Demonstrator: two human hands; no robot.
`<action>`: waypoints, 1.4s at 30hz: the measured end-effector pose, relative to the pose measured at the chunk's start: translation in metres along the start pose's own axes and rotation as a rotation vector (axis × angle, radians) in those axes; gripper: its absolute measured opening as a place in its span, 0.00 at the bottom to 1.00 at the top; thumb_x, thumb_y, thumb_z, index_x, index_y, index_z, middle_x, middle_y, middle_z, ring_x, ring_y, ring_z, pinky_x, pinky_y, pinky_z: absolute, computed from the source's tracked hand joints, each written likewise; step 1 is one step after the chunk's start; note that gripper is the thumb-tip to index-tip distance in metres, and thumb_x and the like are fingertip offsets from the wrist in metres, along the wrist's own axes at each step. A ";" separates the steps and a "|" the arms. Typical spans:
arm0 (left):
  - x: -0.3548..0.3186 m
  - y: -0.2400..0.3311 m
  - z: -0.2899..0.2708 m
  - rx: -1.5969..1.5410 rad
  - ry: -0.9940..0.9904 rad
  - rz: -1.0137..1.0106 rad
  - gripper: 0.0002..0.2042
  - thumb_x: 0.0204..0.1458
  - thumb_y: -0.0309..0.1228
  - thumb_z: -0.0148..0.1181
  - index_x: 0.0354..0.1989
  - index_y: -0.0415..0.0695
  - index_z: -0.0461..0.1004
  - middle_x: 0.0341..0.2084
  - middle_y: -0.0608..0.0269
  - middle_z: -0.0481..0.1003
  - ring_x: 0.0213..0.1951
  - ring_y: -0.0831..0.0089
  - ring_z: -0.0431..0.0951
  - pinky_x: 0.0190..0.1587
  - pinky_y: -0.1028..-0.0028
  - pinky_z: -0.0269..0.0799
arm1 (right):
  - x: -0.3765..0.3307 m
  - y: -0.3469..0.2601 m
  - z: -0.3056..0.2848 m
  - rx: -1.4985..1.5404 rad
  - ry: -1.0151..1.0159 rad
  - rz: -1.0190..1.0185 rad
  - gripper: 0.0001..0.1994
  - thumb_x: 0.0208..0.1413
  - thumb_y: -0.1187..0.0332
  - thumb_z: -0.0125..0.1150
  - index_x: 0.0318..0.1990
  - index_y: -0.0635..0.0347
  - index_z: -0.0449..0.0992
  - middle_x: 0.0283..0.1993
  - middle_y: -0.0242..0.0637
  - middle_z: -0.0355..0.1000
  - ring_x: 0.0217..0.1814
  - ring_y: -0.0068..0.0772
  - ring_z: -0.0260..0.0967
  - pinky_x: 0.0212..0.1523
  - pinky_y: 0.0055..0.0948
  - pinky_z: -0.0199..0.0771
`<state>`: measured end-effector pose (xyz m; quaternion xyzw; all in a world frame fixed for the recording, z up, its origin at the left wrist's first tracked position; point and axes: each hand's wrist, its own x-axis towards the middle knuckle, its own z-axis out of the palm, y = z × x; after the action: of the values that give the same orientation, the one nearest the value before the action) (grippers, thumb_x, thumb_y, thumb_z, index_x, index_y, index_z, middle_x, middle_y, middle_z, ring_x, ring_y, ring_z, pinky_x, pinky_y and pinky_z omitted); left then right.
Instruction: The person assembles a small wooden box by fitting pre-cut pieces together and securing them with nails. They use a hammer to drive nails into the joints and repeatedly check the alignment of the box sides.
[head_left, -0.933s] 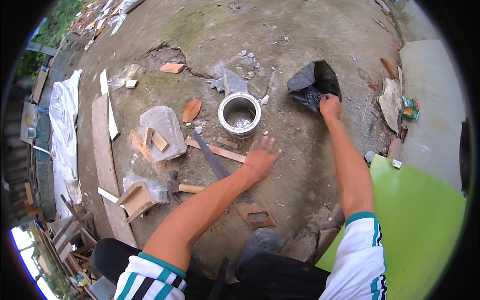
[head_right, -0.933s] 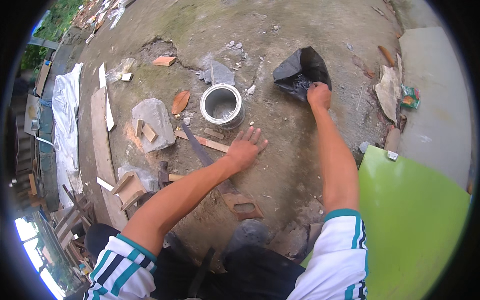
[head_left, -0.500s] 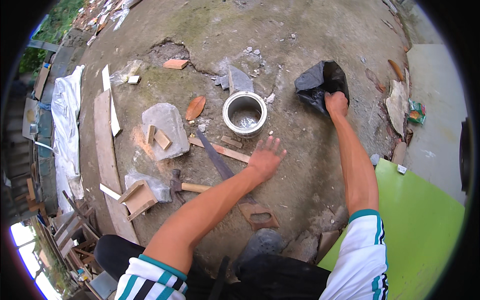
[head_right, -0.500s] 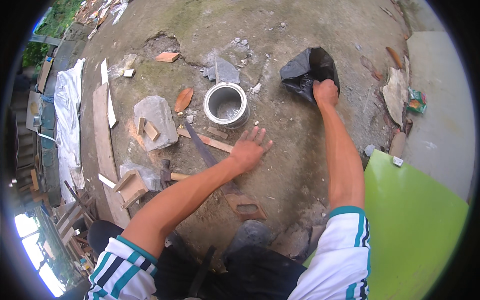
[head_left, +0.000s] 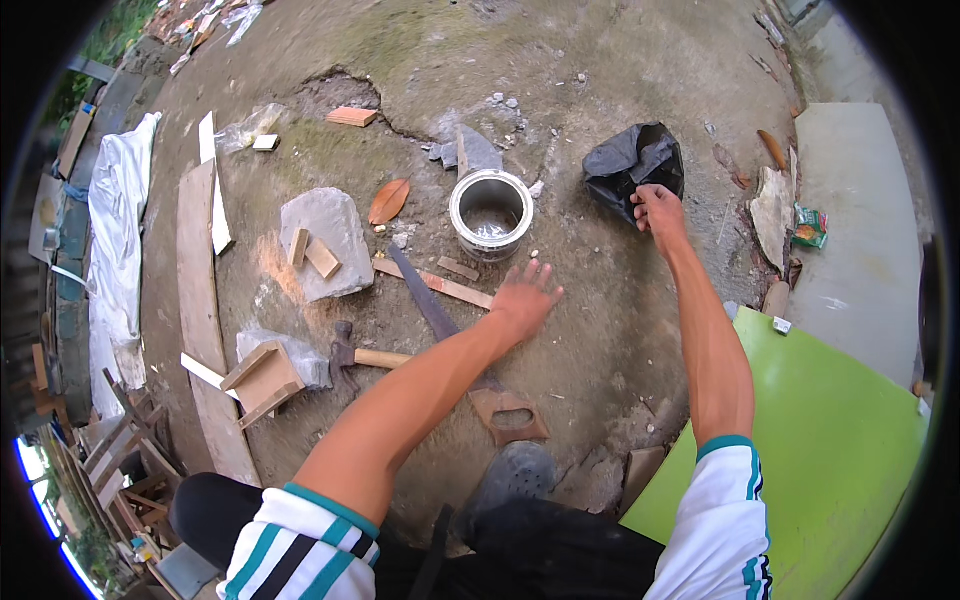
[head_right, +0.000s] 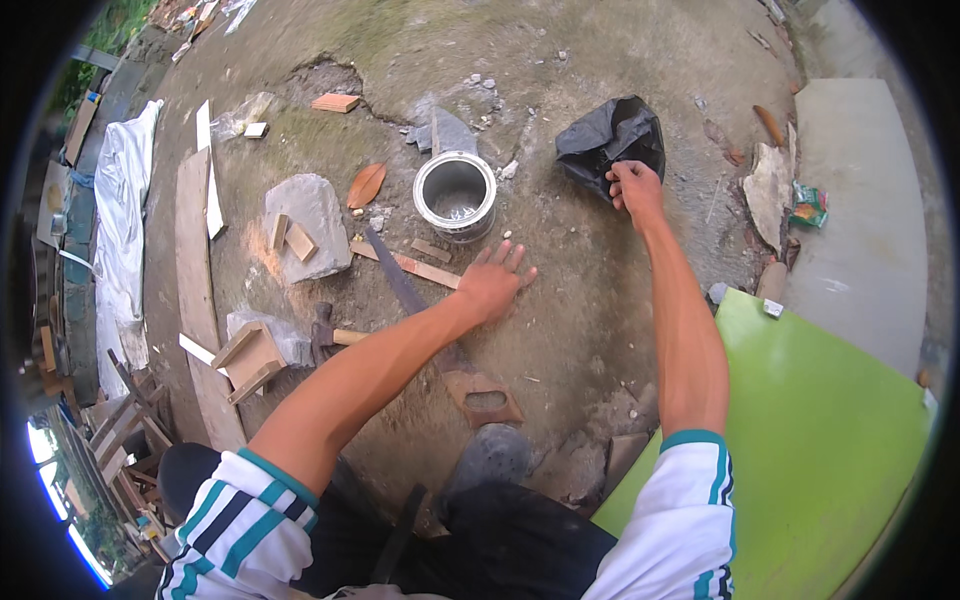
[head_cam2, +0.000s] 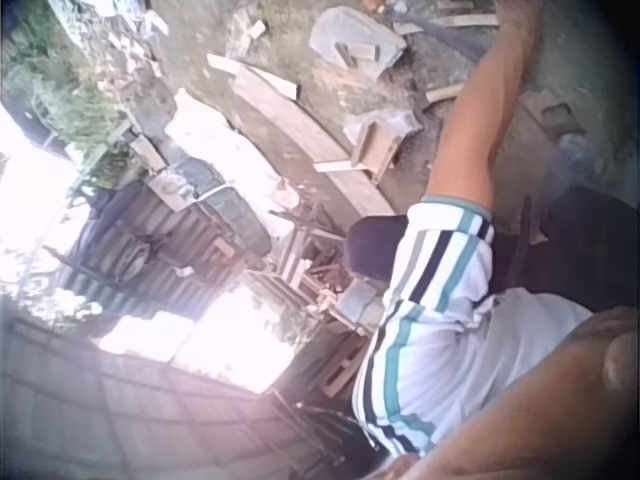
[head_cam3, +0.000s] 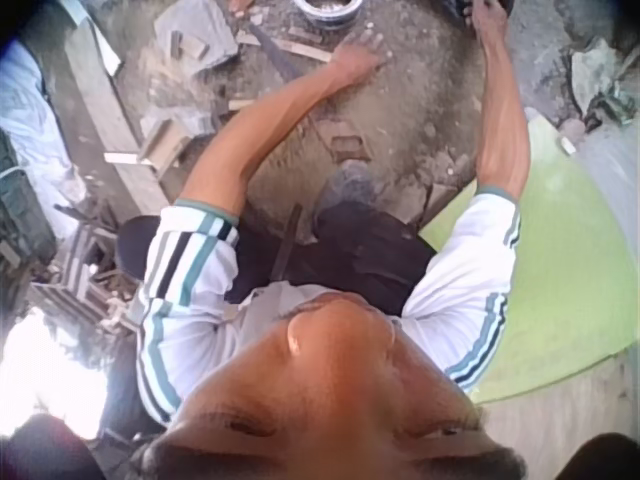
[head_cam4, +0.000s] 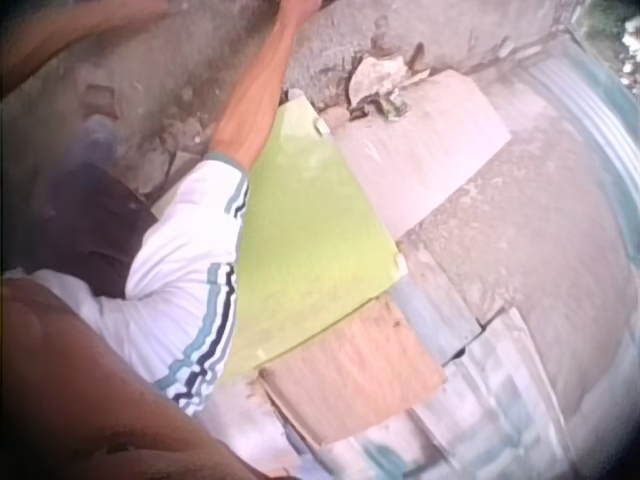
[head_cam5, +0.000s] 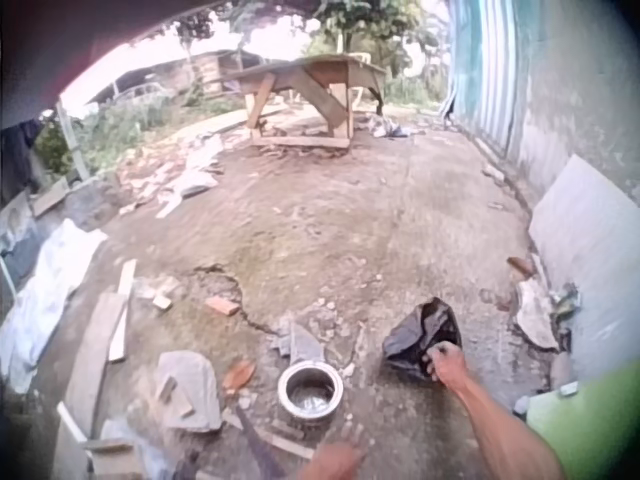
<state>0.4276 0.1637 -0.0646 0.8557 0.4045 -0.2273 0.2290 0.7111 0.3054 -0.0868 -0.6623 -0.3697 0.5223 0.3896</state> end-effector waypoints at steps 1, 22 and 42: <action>0.000 0.000 -0.003 -0.015 -0.008 0.016 0.40 0.57 0.46 0.64 0.77 0.60 0.52 0.78 0.53 0.45 0.78 0.53 0.43 0.76 0.52 0.44 | -0.011 -0.005 0.000 0.049 -0.041 0.046 0.10 0.61 0.65 0.61 0.44 0.61 0.77 0.34 0.32 0.76 0.29 0.23 0.71 0.29 0.27 0.74; -0.310 -0.122 0.018 -0.085 0.227 0.012 0.19 0.61 0.49 0.58 0.34 0.43 0.79 0.27 0.49 0.80 0.33 0.50 0.83 0.38 0.52 0.79 | -0.248 -0.090 0.265 -0.630 -0.900 0.097 0.10 0.57 0.70 0.61 0.44 0.63 0.72 0.34 0.41 0.79 0.31 0.31 0.79 0.31 0.29 0.80; -0.435 -0.262 0.100 -0.376 0.272 -0.580 0.24 0.54 0.38 0.63 0.60 0.47 0.73 0.50 0.50 0.79 0.53 0.51 0.78 0.53 0.55 0.74 | -0.327 -0.078 0.486 -0.383 -0.912 -0.426 0.16 0.64 0.71 0.62 0.57 0.64 0.74 0.42 0.40 0.79 0.43 0.28 0.79 0.39 0.27 0.84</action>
<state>-0.0492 -0.0008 0.0511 0.6711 0.6914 -0.0889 0.2524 0.1686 0.1081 0.0422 -0.3377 -0.7163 0.5896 0.1590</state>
